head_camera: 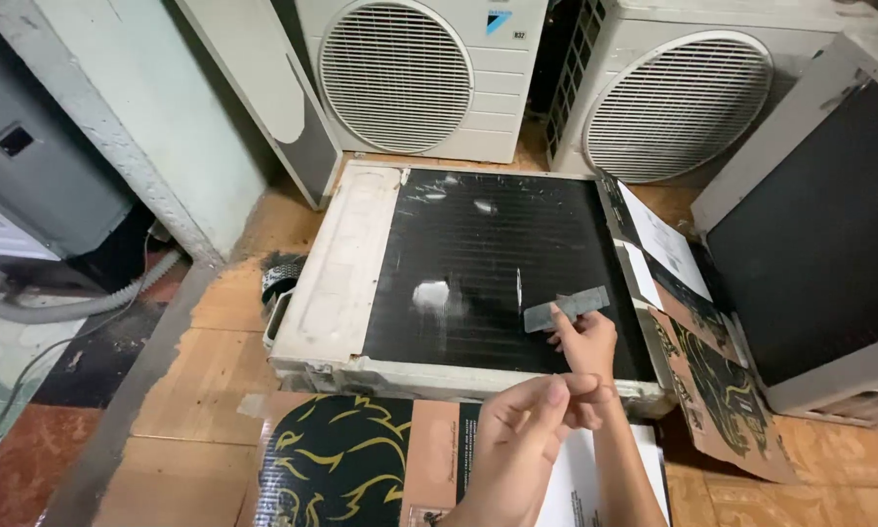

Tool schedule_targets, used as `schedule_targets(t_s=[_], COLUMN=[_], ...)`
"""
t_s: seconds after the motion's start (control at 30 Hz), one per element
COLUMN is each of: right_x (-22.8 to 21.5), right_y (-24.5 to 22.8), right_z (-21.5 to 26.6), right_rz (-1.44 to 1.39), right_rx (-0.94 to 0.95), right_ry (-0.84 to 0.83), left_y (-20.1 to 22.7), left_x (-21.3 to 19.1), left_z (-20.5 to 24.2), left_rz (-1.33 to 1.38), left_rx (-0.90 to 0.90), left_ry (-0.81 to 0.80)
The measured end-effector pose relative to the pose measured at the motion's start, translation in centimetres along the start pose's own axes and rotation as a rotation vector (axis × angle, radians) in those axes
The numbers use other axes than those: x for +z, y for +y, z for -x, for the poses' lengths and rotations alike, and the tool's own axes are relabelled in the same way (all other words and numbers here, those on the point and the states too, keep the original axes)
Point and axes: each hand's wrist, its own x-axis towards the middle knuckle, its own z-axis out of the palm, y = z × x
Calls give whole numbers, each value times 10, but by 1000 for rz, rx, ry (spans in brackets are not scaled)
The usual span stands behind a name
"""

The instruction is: Cleaning and straightening the fins of an air conditioner unit using small handheld scrapers

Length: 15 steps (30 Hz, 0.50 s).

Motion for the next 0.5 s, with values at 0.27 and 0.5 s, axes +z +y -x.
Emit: schedule_targets(t_s=[0.27, 0.5], right_x=[2, 2], right_y=[3, 7], right_z=[-3, 1], right_rz=[38, -61], right_rx=[17, -43], right_ry=[9, 30], left_y=[6, 16], left_x=[-6, -79], left_z=[-2, -72], left_rz=[47, -779], left_rx=[24, 508], left_ry=[-2, 60])
